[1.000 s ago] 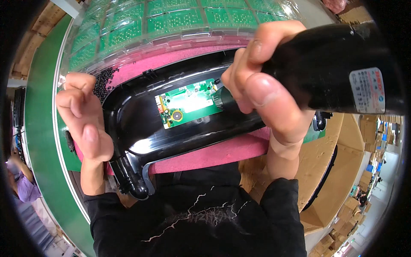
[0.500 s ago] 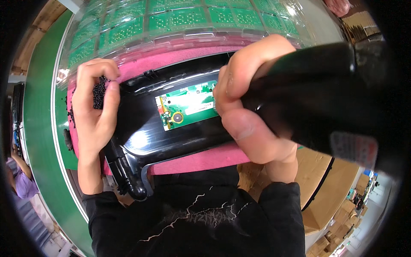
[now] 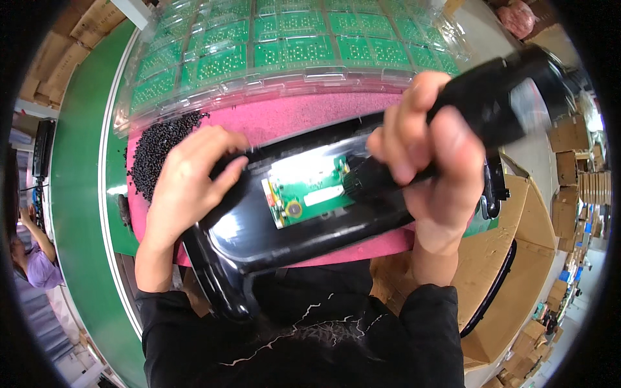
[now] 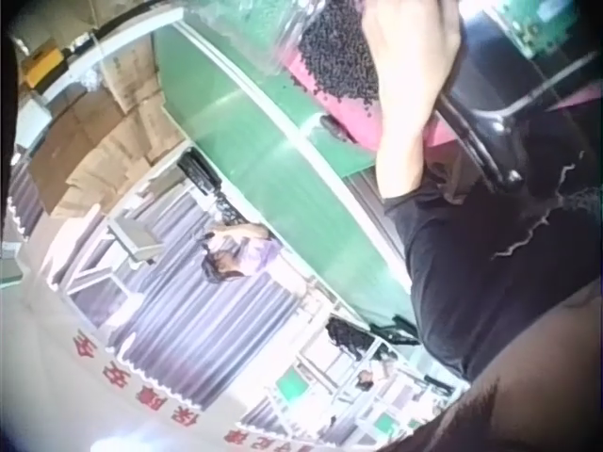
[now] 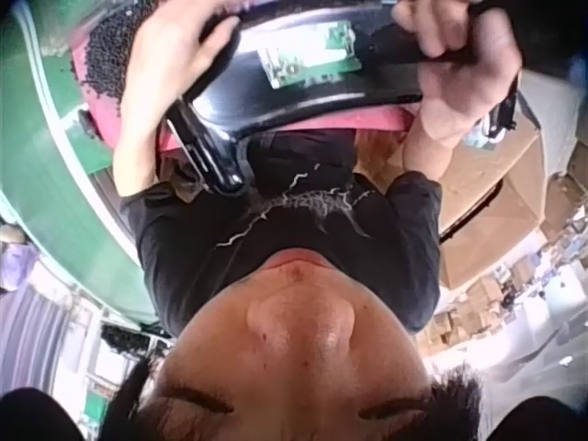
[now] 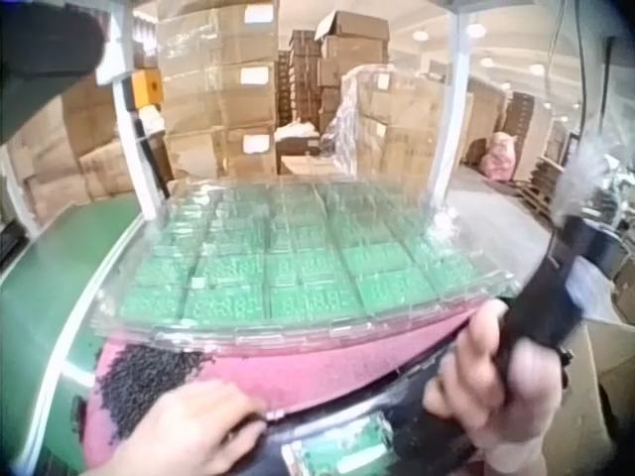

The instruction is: Assembling electronic control boards into plastic console housings using an electric screwdriver.

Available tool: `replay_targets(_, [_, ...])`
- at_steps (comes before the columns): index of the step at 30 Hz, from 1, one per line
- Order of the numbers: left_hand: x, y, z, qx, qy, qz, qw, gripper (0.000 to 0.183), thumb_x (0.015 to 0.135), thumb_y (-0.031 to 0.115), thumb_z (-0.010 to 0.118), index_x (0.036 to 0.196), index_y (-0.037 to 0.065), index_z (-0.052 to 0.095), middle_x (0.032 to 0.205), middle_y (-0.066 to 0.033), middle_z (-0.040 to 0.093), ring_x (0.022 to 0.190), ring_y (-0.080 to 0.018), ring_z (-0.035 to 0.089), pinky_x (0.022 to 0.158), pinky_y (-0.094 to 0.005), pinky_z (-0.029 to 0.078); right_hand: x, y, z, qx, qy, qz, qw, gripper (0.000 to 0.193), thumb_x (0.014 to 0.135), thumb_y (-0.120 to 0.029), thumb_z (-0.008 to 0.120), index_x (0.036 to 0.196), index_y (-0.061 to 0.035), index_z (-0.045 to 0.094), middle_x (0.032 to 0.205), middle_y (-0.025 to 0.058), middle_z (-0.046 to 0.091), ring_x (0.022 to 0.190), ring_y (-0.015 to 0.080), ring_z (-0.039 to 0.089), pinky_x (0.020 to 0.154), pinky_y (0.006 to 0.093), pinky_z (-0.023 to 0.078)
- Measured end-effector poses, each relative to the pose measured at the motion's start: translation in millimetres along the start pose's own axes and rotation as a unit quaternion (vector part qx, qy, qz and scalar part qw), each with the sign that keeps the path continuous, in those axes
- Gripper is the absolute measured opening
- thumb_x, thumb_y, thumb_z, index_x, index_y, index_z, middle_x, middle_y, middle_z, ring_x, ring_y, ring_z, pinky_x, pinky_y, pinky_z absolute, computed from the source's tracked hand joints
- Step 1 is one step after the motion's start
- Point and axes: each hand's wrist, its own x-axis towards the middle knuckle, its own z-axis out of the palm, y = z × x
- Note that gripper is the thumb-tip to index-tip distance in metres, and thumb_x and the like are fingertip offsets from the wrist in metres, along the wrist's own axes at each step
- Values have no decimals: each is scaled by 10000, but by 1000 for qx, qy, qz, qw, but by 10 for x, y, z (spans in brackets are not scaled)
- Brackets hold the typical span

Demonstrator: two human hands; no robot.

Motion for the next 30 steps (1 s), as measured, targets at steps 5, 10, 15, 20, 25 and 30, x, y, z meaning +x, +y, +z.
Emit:
replay_targets(5, [3,149,24,4,-83,-1,997,219,841,108,684,1019,-3,624,899,-163,614,853,-389,630,736,-453,531,105,-168,-91,120,262,-2,958,285,943,-193,646,1124,-24,505,976,71,567,949,199,587,1001,526,459])
replay_targets(10, [-57,100,94,-25,-74,-8,997,131,864,111,660,904,-10,627,843,-171,646,823,-384,655,711,-472,531,-208,-248,-70,112,225,21,968,368,902,-147,616,1214,9,497,1286,161,477,1270,305,422,1102,688,322])
replay_targets(15, [-85,232,-146,-76,-91,-34,992,164,864,87,660,996,-9,677,853,-182,661,811,-385,658,707,-433,535,-580,-496,431,-16,198,-210,957,660,905,-170,533,1467,50,265,1470,223,317,1381,301,325,1172,591,239])
replay_targets(20, [-398,519,-497,-114,68,-61,989,260,798,-31,693,1057,-15,714,917,-177,706,787,-320,692,707,-342,552,-867,-675,580,-213,120,-387,889,586,742,-228,676,1229,-40,410,1270,125,384,1083,223,398,919,379,312])
replay_targets(25, [-1633,238,-783,-10,438,-210,874,295,820,-27,706,1112,-56,682,1013,-156,713,867,-255,692,804,-349,566,-452,-546,423,-307,102,-474,819,534,727,-34,653,1219,-74,451,1183,92,459,1007,226,463,910,372,363])
replay_targets(30, [-2311,43,-845,-435,573,-216,660,494,820,20,593,1306,-57,542,1184,-178,645,1088,-310,638,998,-423,513,478,-266,-64,-738,-41,-273,616,502,766,-61,718,1227,-46,519,1116,143,569,1045,309,557,928,398,448])
